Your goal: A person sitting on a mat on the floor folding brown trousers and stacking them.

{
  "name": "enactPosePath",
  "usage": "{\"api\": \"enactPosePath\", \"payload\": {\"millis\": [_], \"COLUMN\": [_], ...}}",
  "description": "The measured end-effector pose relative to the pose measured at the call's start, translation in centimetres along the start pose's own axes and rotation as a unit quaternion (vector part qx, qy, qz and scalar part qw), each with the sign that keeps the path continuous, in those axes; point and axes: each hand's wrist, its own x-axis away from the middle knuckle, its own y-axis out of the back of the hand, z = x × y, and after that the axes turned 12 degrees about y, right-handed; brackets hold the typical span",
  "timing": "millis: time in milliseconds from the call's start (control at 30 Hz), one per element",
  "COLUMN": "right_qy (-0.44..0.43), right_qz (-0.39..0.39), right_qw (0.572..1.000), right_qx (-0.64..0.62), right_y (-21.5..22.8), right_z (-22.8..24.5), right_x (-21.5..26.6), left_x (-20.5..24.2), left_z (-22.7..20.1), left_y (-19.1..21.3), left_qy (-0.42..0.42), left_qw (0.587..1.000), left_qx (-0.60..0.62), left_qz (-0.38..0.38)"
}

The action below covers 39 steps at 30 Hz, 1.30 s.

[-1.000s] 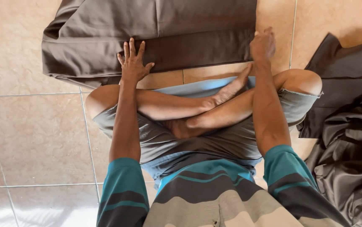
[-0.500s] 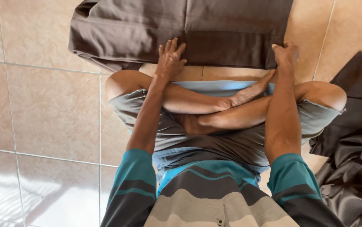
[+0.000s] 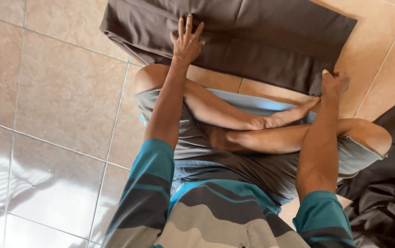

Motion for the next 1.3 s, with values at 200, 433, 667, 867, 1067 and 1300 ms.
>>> {"api": "enactPosePath", "payload": {"millis": [200, 433, 667, 867, 1067, 1300], "right_qy": [0.118, 0.16, 0.07, -0.039, -0.068, 0.015], "right_qz": [0.099, 0.15, 0.17, 0.165, 0.218, 0.146], "right_qw": [0.988, 0.975, 0.967, 0.931, 0.933, 0.937], "right_qx": [0.008, -0.049, -0.176, -0.324, -0.277, -0.316], "right_y": [-0.7, -4.1, -0.6, -0.6, -1.0, 0.5], "right_z": [3.4, 7.7, 10.8, 10.9, 10.4, 12.1], "right_x": [0.7, 3.4, 6.2, 6.8, 6.8, 6.7], "left_x": [-2.3, -1.2, 5.0, 10.0, 9.6, 8.7], "left_z": [2.9, 6.6, -0.6, -5.1, -5.0, -4.7], "left_y": [2.1, 10.0, 0.4, -1.2, -1.7, -4.2], "left_qy": [0.111, 0.271, 0.049, -0.032, 0.008, 0.017], "left_qw": [0.982, 0.908, 0.996, 0.988, 0.983, 0.978], "left_qx": [-0.035, -0.009, -0.062, 0.011, -0.012, 0.158], "left_qz": [0.147, 0.32, -0.044, 0.151, 0.184, 0.139]}}
